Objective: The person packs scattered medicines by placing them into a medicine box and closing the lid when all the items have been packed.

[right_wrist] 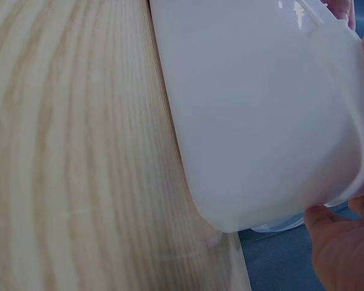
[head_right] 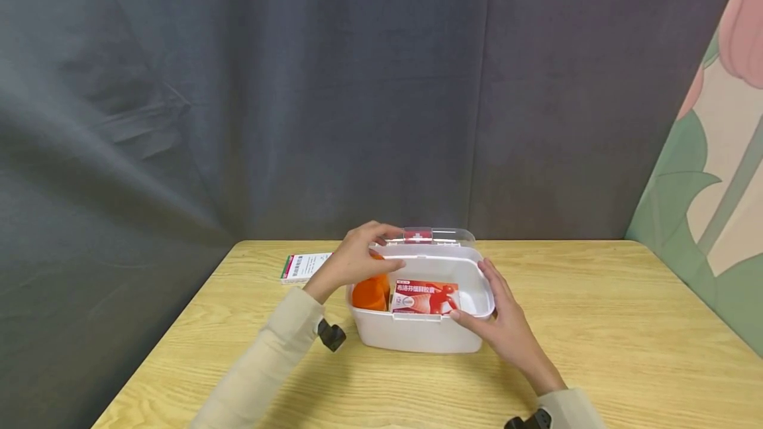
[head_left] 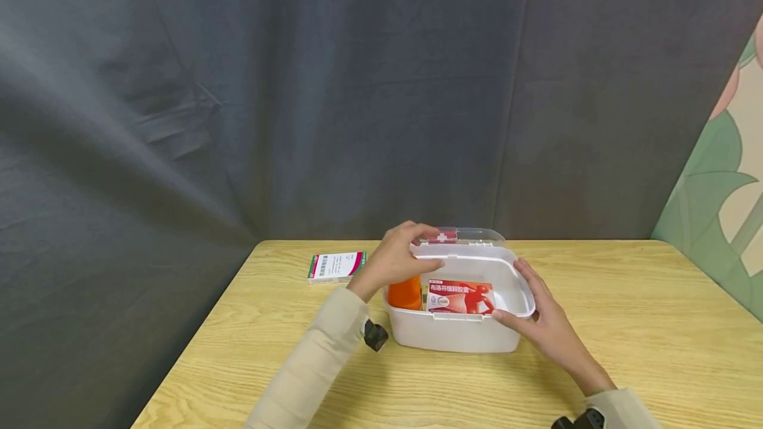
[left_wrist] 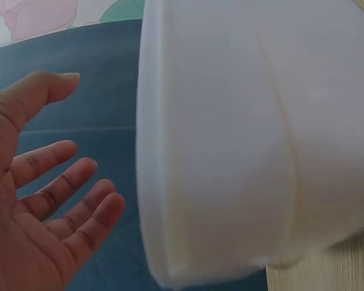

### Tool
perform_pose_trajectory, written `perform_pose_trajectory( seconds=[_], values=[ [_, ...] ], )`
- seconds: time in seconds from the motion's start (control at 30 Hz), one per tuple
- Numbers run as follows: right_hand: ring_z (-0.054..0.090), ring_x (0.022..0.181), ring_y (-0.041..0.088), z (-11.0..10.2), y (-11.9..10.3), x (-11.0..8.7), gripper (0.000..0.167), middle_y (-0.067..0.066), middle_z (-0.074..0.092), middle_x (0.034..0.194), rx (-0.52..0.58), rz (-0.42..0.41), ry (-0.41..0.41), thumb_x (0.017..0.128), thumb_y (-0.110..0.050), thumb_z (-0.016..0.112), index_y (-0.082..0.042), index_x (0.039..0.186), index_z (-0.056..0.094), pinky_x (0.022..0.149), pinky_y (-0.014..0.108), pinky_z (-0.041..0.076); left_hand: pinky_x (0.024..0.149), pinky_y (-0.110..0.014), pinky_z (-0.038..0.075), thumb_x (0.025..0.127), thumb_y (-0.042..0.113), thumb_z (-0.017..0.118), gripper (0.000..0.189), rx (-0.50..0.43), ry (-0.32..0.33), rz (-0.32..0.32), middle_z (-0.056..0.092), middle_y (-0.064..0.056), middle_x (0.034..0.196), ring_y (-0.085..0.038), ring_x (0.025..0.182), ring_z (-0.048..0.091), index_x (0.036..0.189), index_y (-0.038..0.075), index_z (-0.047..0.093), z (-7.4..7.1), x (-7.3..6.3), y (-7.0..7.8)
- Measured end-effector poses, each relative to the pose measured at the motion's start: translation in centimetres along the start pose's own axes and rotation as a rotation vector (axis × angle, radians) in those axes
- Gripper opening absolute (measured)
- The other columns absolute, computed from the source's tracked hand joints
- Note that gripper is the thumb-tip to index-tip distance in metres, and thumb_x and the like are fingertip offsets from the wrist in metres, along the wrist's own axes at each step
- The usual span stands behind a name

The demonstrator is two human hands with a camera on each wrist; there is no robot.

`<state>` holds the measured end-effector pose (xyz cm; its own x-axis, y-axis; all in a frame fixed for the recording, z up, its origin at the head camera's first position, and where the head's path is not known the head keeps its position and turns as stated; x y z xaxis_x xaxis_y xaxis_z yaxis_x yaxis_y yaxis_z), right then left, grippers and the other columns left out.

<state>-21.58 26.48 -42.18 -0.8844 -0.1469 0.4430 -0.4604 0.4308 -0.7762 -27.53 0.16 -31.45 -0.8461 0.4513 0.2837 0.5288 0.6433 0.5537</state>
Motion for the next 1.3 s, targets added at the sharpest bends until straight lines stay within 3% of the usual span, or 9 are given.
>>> perform_pose_trajectory(
  seconds=[0.17,0.4,0.53,0.7,0.93,1.3],
  values=[
    [0.035,0.127,0.047,0.1,0.0,0.1,0.092,0.020,0.014,0.158,0.015,-0.009,0.004,0.084,-0.014,0.077,-0.006,0.154,0.019,0.087,0.012,0.038,0.087,-0.033,0.051,0.083,0.029,0.076,0.051,-0.044,0.049,0.016,0.057,0.000,0.117,-0.023,0.109,0.053,0.130,0.017,0.061,-0.8,-0.3,-0.9],
    [0.035,0.128,0.047,-0.1,-0.1,0.2,0.094,0.022,0.015,0.157,0.008,0.009,-0.006,0.084,-0.015,0.077,-0.007,0.155,0.015,0.089,0.014,0.038,0.083,-0.031,0.052,0.084,0.026,0.076,0.048,-0.099,0.128,0.061,0.057,-0.001,0.111,-0.019,0.101,0.054,0.129,0.013,0.061,-1.7,-0.7,-2.6],
    [0.037,0.127,0.047,-0.2,-0.1,0.1,0.096,0.024,0.017,0.155,0.007,0.014,-0.008,0.085,-0.016,0.076,-0.008,0.156,0.013,0.088,0.015,0.038,0.083,-0.033,0.052,0.084,0.023,0.075,0.049,-0.123,0.172,0.066,0.056,-0.003,0.112,-0.024,0.101,0.056,0.129,0.011,0.061,-2.4,-1.1,-3.3],
    [0.039,0.123,0.046,-0.1,-0.1,0.0,0.097,0.026,0.019,0.153,0.027,0.001,0.005,0.084,-0.014,0.077,-0.007,0.156,0.011,0.087,0.009,0.037,0.084,-0.038,0.053,0.084,0.021,0.076,0.049,-0.134,0.218,0.057,0.057,-0.007,0.113,-0.031,0.102,0.059,0.129,0.009,0.061,-3.2,-1.6,-4.1],
    [0.041,0.122,0.045,0.0,-0.1,0.1,0.098,0.027,0.019,0.153,0.033,0.000,0.006,0.083,-0.013,0.077,-0.008,0.156,0.011,0.086,0.010,0.038,0.082,-0.040,0.054,0.082,0.017,0.079,0.049,-0.099,0.281,0.039,0.059,-0.008,0.111,-0.026,0.097,0.060,0.127,0.008,0.062,-4.5,-2.7,-5.7],
    [0.042,0.121,0.044,0.0,-0.1,0.0,0.099,0.026,0.020,0.152,0.038,-0.005,0.006,0.084,-0.013,0.077,-0.010,0.156,0.010,0.085,0.008,0.038,0.087,-0.044,0.052,0.082,0.021,0.079,0.055,-0.110,0.276,-0.053,0.059,-0.011,0.118,-0.029,0.105,0.057,0.132,0.007,0.058,-5.6,-3.7,-8.5]
  ],
)
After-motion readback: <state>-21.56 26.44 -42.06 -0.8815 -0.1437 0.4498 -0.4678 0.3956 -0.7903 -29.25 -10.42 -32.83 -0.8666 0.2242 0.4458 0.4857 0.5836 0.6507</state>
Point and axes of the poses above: each hand's wrist, its own x-axis towards the middle knuckle, its own z-axis out of the palm, y = z × x, the point moved 1 cm from there along x, towards the middle knuckle
